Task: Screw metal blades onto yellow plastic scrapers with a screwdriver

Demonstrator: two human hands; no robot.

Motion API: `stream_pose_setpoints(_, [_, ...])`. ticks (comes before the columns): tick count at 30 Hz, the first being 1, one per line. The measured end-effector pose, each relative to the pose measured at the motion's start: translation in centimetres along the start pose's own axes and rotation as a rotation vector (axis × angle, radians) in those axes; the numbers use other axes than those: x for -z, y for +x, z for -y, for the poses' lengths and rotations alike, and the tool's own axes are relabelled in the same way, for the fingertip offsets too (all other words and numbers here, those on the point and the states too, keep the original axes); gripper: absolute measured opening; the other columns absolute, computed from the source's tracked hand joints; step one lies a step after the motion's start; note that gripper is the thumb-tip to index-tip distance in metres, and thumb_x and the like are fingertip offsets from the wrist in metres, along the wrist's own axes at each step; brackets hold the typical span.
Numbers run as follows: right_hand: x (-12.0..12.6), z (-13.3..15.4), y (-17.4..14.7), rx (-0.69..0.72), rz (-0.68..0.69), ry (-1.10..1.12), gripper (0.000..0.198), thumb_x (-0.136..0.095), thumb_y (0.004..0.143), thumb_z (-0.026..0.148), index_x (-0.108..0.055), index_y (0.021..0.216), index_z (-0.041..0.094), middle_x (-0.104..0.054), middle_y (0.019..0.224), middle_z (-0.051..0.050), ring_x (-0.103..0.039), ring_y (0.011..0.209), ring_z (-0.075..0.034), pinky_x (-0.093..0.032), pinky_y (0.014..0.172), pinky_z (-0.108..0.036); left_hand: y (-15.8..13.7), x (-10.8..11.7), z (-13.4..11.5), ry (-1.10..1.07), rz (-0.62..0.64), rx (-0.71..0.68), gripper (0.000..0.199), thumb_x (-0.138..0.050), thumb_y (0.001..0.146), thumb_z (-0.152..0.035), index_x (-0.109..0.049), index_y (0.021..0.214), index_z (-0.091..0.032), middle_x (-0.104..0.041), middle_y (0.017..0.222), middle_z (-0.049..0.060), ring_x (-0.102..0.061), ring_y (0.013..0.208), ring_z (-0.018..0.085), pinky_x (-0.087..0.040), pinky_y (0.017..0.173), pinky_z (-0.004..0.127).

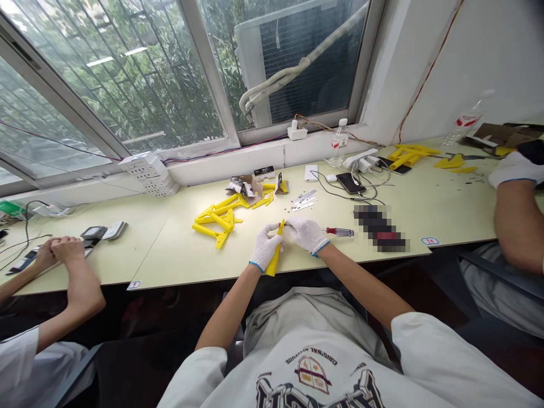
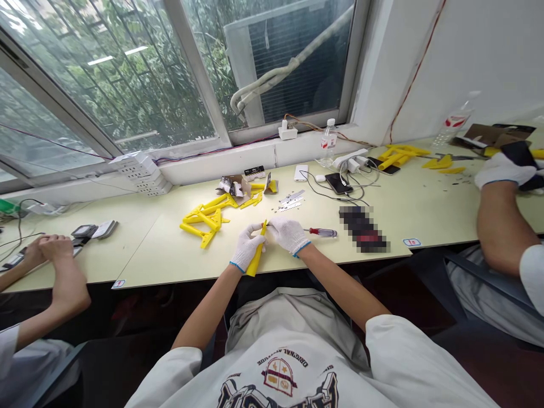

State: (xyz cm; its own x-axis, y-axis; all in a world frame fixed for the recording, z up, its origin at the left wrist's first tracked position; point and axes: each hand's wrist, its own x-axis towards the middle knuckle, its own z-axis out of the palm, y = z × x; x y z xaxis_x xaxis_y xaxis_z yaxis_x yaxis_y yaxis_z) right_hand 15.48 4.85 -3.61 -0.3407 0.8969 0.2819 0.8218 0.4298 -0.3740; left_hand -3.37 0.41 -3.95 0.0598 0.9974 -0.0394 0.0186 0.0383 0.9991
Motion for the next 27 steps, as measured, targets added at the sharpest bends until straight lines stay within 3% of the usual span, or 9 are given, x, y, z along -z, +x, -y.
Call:
stream_pose_setpoints(8, [0.07,0.52,-0.30,0.000,-0.008,-0.005,0.044,-0.064,0.109,0.053,-0.072,0.126,0.012,-0.072,0.123,-0.011,-0.069,0.111,-0.018,-0.059,0.104,-0.037,0.05,-0.05,0.14,0.015,-0.003,0.004,0.062,-0.070,0.074,-0.019,-0.068,0.136,-0.015,-0.075,0.073,0.001,-0.064,0.053,0.015,-0.051,0.057,0.027])
stream_pose_setpoints(16, [0.36,0.47,0.21,-0.004,-0.002,0.007,0.041,-0.063,0.106,0.045,-0.078,0.113,0.008,-0.076,0.112,-0.017,-0.066,0.105,-0.020,-0.049,0.093,-0.029,0.08,-0.04,0.27,0.000,-0.001,0.002,0.062,-0.071,0.074,-0.020,-0.069,0.137,-0.015,-0.075,0.074,0.001,-0.065,0.053,0.015,-0.051,0.058,0.027])
stream_pose_setpoints(27, [0.70,0.40,-0.14,0.011,0.012,0.022,0.042,-0.058,0.107,0.043,-0.080,0.117,0.009,-0.078,0.113,-0.017,-0.065,0.103,-0.019,-0.044,0.088,-0.025,-0.17,-0.12,-0.33,0.007,-0.004,0.015,0.064,-0.071,0.075,-0.020,-0.069,0.138,-0.015,-0.075,0.074,0.001,-0.065,0.054,0.015,-0.052,0.059,0.027])
